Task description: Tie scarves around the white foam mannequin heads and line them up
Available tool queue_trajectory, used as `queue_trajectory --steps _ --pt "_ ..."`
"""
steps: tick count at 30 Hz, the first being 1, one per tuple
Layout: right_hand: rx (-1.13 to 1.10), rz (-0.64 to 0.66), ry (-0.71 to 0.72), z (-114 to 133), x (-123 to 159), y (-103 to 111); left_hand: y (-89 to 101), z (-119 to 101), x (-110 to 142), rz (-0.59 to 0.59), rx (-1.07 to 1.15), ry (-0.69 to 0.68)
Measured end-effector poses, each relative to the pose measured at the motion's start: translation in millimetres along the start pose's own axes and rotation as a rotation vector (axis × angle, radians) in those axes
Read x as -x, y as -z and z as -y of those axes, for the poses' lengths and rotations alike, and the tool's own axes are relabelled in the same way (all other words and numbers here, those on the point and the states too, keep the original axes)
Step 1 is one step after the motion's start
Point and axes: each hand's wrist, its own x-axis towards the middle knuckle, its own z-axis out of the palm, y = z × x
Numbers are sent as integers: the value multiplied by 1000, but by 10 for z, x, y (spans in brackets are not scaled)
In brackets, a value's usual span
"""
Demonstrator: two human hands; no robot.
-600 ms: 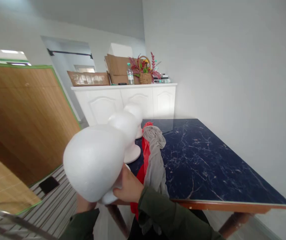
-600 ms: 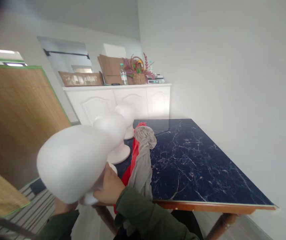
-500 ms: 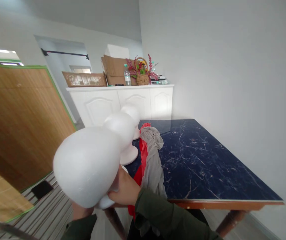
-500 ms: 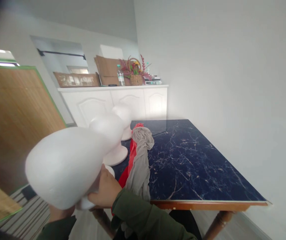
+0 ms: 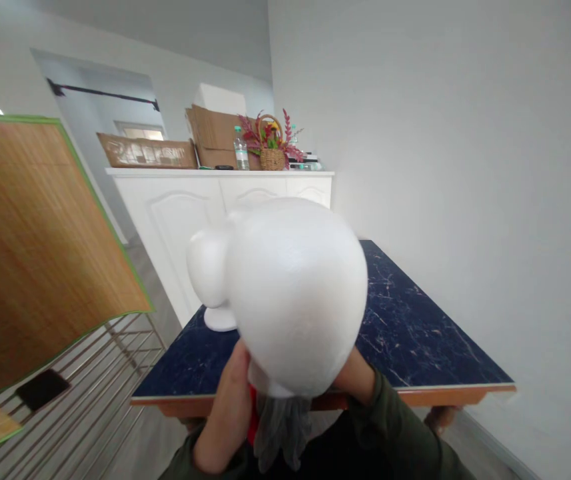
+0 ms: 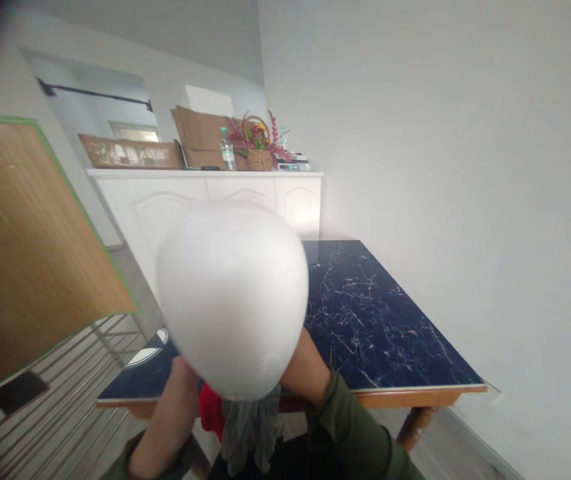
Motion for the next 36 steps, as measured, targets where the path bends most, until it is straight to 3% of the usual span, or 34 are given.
queue_trajectory --steps 4,6,9,12,17,27,32,36 --pt "83 -109 -63 -531 172 736 -851 -207 -444 310 273 -100" --pt "161 -145 -145 -791 255 1024 -1244 -187 -633 419 409 -56" --pt "246 -184 -288 -1151 340 1268 -1714 -49 -837 488 503 149" --pt "283 -242 -377 -1432 341 1305 -1978 106 -976 475 521 278" --pt "276 -282 -463 -1642 262 1170 -2066 252 -1105 423 538 310" --pt "278 -344 -373 -1678 294 1041 -2083 379 -1119 399 605 221" --pt "306 -372 -342 -1717 235 980 -2091 391 -1175 359 571 281" --pt "336 -374 -348 -1735 226 962 -2108 473 -1201 372 522 194"
